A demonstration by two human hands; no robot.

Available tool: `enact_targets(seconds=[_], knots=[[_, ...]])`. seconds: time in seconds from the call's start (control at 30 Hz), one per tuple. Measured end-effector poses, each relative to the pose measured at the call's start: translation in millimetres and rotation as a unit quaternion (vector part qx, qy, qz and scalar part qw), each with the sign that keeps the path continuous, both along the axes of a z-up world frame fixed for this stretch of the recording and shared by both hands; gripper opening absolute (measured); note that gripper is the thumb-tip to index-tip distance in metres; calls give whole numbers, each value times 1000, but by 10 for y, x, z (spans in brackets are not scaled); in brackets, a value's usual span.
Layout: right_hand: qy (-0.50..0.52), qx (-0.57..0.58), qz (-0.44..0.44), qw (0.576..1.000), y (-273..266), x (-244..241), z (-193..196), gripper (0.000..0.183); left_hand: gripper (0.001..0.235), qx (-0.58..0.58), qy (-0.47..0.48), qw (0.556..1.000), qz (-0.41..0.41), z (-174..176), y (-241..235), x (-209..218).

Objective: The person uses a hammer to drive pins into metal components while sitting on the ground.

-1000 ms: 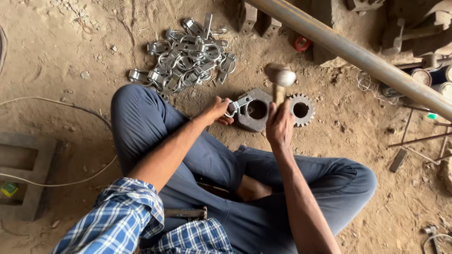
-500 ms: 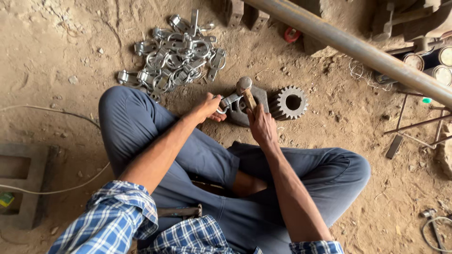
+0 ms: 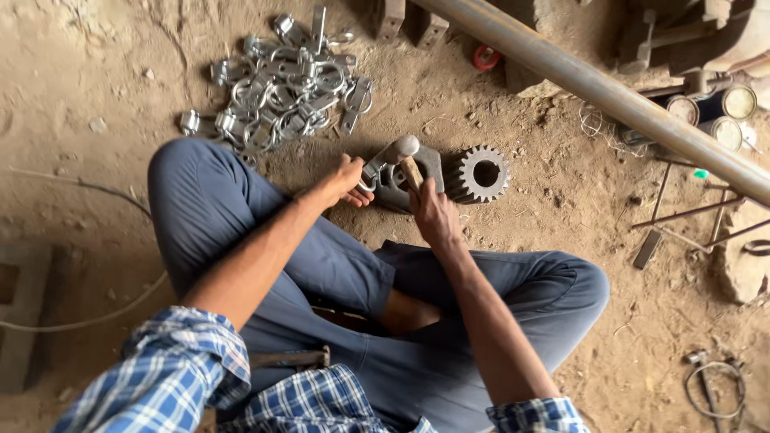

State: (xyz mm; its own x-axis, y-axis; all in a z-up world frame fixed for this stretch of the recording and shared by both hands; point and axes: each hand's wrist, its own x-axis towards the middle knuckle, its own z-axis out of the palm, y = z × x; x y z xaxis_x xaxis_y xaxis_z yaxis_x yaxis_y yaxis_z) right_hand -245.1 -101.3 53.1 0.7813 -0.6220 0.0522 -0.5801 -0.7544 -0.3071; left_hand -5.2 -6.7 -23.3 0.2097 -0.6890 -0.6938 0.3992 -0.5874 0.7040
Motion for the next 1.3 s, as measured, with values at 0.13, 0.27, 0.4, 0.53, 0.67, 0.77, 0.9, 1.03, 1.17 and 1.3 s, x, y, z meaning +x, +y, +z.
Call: enact_targets(seconds=[0.13,0.27,0.4,0.53,0.67,0.77,0.9,1.03,1.17,1.3], knots=[[-29,56,-9,998,90,93,41,33,55,-14,-10,1000,-6,7,91,88],[-57,71,-47,995,165,83,316,35,58,1,-7,999,-34,11,55,61],[-157,72,-61,983,256,117,537,34,56,14,-2,999,-38,-65,89,42],[-238,-55,-3,970,198,177,457,41,58,29,-19,999,-11,-257,13,89],[-21,98,-35,994,185,77,250,30,64,-5,6,999,-41,-395,29,1],[-72,63,-21,995,55,194,150,31,55,15,-48,999,-6,-312,-128,192],[-62,26,-19,998,182,-7,63,36,55,6,-20,999,27,-225,59,8],[-25,97,-110,989,103,43,80,38,55,-27,-92,995,36,19,78,70],[-47,-32,-105,993,-18,-57,188,39,35,-25,-270,962,13,254,77,-3],[-32,-69,-117,990,31,-132,248,39,28,-122,-394,911,20,443,122,-32]])
